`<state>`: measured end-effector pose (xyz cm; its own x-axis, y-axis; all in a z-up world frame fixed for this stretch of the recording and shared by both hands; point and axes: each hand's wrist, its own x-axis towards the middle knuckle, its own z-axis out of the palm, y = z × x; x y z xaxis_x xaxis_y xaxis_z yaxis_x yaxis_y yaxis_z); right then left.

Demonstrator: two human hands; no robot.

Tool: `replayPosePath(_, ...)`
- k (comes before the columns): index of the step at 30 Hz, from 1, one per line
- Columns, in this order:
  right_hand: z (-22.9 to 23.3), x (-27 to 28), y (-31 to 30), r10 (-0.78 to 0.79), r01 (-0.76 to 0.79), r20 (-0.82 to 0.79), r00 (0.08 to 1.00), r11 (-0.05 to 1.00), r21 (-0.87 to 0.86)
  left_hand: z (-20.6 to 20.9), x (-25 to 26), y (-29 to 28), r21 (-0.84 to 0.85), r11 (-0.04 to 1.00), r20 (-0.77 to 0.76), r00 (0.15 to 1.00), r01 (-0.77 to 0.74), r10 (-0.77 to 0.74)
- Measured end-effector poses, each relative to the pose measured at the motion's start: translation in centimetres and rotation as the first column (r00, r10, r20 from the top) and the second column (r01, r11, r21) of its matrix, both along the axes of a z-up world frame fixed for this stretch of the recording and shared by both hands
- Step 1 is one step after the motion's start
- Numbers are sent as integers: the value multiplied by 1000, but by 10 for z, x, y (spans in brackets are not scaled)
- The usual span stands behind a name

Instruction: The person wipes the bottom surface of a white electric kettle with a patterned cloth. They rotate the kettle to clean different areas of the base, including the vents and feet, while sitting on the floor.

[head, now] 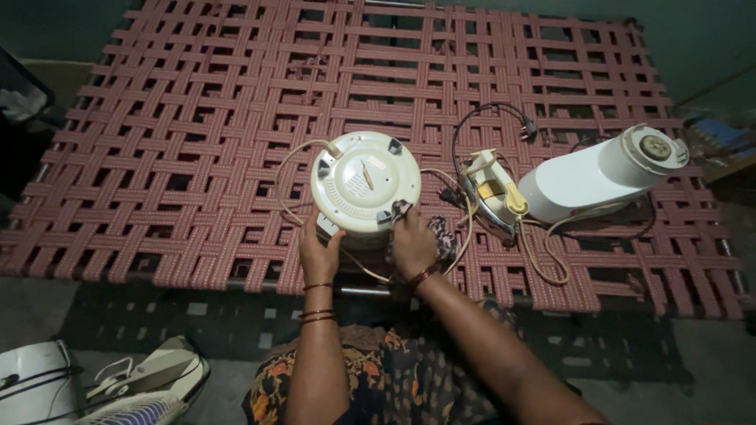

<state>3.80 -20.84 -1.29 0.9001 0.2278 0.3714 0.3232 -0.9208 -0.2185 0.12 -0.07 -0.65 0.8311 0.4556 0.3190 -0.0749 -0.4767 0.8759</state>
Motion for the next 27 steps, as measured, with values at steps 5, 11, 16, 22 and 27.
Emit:
replayPosePath(5,30,52,-33,-109,126,-69,992,939,321,-7,0,1,16,1000,-16,1000,-10,10)
replayPosePath(11,48,64,-75,-95,100,-42,995,776,622,3,-1,-5,5,998,-168,984,-64,64)
replayPosePath(16,30,21,-28,191,-236,140,971,842,485,33,4,-33,19,976,-426,882,-216,203)
replayPosePath(22,4,70,-46,188,-223,125,974,893,391,24,4,-28,2,987,-329,932,-158,150)
replayPosePath(27,12,136,-41,143,-155,60,988,918,366,19,3,-31,-66,986,-345,931,-150,119)
